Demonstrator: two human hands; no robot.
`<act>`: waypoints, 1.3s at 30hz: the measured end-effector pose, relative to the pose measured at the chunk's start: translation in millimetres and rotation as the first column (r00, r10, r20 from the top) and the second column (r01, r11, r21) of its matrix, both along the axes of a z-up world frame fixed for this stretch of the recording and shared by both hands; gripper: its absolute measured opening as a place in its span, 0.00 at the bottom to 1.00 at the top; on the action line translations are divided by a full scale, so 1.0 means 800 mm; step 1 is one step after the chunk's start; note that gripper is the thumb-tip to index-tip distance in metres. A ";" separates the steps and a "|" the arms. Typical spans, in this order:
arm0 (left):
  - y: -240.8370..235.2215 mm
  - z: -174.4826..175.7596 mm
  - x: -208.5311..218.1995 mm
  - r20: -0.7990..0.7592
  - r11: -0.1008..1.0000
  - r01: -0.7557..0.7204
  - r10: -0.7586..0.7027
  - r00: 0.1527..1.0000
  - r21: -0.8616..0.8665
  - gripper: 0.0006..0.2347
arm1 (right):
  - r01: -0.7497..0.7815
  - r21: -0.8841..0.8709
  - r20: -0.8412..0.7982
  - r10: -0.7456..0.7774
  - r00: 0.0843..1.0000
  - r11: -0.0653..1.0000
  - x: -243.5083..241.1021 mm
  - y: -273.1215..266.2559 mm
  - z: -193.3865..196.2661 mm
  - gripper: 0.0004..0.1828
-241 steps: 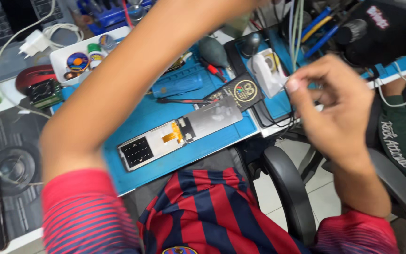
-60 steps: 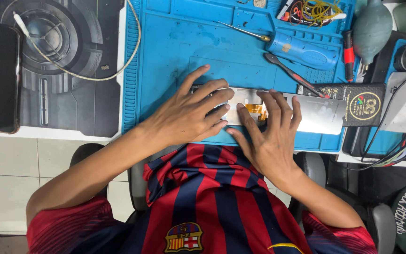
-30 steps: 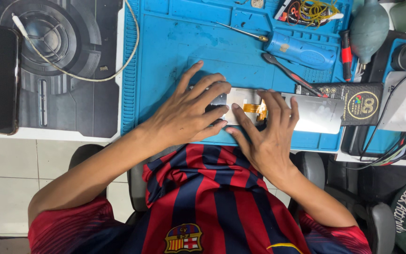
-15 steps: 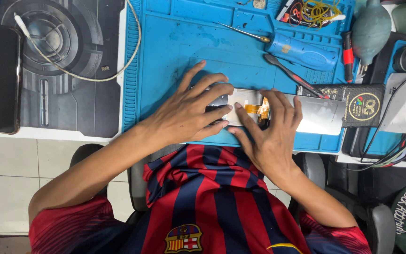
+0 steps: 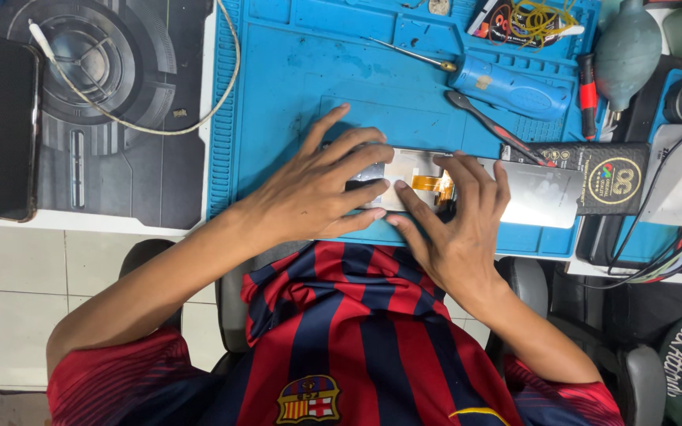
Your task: The person applies adhesive to the edges of a disassembled smartphone chassis and then presses the screen assembly onto the chassis. The person handles the phone and adhesive tube throughout the clip.
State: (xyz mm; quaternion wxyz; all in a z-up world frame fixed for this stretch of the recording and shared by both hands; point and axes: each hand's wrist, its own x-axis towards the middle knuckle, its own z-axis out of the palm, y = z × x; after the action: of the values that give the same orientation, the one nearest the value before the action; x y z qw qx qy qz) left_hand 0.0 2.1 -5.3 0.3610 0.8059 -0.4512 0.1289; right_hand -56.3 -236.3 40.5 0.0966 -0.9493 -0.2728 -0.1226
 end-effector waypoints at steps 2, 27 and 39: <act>0.002 0.002 0.000 -0.019 1.000 0.023 -0.023 1.000 0.006 0.12 | -0.003 0.008 0.006 0.003 1.000 1.000 -0.001 0.000 0.000 0.20; 0.009 0.009 -0.001 0.060 0.989 -0.115 0.121 0.991 -0.090 0.14 | 0.203 0.338 0.125 -0.258 0.958 0.919 0.021 -0.064 0.063 0.10; 0.065 0.051 0.006 -0.281 0.892 -0.426 0.375 0.884 -0.152 0.37 | -0.011 0.108 0.094 0.001 0.996 0.994 0.130 -0.117 0.111 0.20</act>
State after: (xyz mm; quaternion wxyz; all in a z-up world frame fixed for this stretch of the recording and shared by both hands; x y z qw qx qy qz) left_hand 4.5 53.8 35.6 0.4617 0.8490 -0.2102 0.1477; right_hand 47.8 -330.1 129.5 0.1352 -0.9351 -0.2728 -0.1815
